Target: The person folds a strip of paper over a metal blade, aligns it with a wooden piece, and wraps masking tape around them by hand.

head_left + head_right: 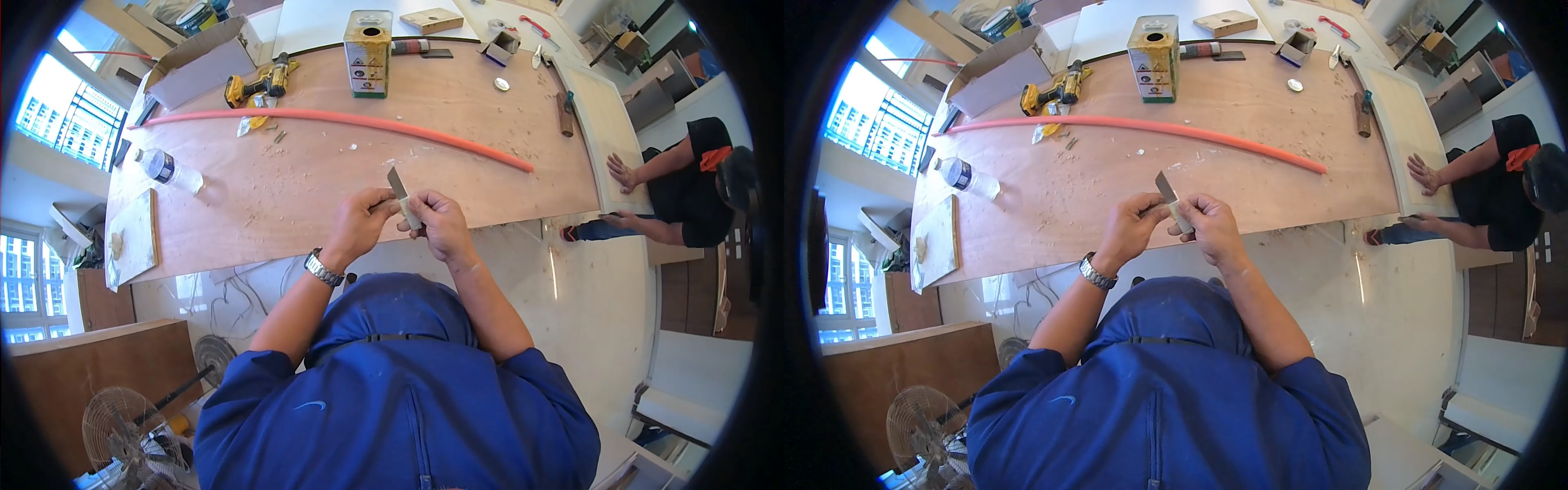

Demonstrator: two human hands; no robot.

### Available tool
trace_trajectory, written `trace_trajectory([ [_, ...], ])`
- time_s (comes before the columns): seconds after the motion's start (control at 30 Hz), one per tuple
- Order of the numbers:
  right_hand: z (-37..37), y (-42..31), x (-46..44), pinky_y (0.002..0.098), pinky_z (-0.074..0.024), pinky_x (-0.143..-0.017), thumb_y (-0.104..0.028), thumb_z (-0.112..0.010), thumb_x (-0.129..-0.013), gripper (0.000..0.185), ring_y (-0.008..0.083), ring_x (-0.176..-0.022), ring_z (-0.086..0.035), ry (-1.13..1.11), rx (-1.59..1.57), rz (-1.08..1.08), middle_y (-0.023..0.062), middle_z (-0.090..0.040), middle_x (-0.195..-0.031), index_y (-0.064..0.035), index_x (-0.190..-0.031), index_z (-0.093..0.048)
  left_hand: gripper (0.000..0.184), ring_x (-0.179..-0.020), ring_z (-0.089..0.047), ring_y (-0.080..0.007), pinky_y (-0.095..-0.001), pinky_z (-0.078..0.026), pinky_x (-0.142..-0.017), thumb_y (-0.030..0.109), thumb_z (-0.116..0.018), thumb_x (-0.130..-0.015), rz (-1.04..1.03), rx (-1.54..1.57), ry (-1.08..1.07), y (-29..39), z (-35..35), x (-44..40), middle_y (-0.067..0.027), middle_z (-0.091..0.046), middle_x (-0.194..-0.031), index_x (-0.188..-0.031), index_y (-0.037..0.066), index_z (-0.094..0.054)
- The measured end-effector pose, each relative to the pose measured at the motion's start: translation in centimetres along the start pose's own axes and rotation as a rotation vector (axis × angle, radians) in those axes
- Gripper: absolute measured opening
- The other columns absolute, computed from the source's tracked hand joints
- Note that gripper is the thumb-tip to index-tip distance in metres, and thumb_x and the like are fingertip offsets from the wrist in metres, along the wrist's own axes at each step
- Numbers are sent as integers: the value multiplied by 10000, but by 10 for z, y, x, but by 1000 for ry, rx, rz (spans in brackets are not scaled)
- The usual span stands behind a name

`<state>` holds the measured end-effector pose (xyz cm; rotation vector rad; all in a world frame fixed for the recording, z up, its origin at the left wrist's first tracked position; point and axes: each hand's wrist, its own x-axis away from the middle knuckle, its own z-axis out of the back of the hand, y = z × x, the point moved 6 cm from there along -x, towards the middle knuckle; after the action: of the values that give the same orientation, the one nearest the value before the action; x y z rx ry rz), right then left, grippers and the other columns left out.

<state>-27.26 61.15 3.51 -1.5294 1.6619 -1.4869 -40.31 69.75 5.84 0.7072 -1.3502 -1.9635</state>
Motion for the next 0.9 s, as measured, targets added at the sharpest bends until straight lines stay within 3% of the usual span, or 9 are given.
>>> trace_trajectory([
  [0.13, -3, -4, 3, 225, -487, -534, -205, -628, -959, 180, 126, -643, -661, -51, -31, -57, 74, -698, -859, -28, -987, -644, 217, -836, -626, -105, -263, -501, -723, 109, -658, -926, 25, 292, -73, -9, -5, 0, -48, -702, -918, -1100, -18, -675],
  [0.33, -4, -5, -2, 216, -473, -490, -168, -672, -928, 161, 125, -621, -653, -35, -68, 74, 57, -670, -785, -21, -970, -620, 239, -794, -597, -89, -249, -494, -682, 82, -673, -910, 121, 382, -66, -15, -6, -1, -67, -694, -910, -1102, -57, -641],
  [0.63, -7, -18, -1, 229, -484, -509, -145, -689, -916, 182, 123, -605, -642, 51, 3, 181, 76, -672, -793, 7, -986, -620, 475, -774, -635, -124, -253, -503, -678, 150, -735, -874, 158, 338, 45, -8, -1, -5, -125, -707, -888, -1223, -67, -497],
  [0.9, -7, -21, 3, 240, -527, -606, -117, -699, -902, 217, 128, -691, -659, 68, 24, 220, 86, -696, -874, 36, -1042, -634, 503, -788, -657, -148, -273, -517, -697, 167, -758, -855, 106, 282, 69, -4, 1, -11, -143, -711, -875, -1215, -66, -495],
])
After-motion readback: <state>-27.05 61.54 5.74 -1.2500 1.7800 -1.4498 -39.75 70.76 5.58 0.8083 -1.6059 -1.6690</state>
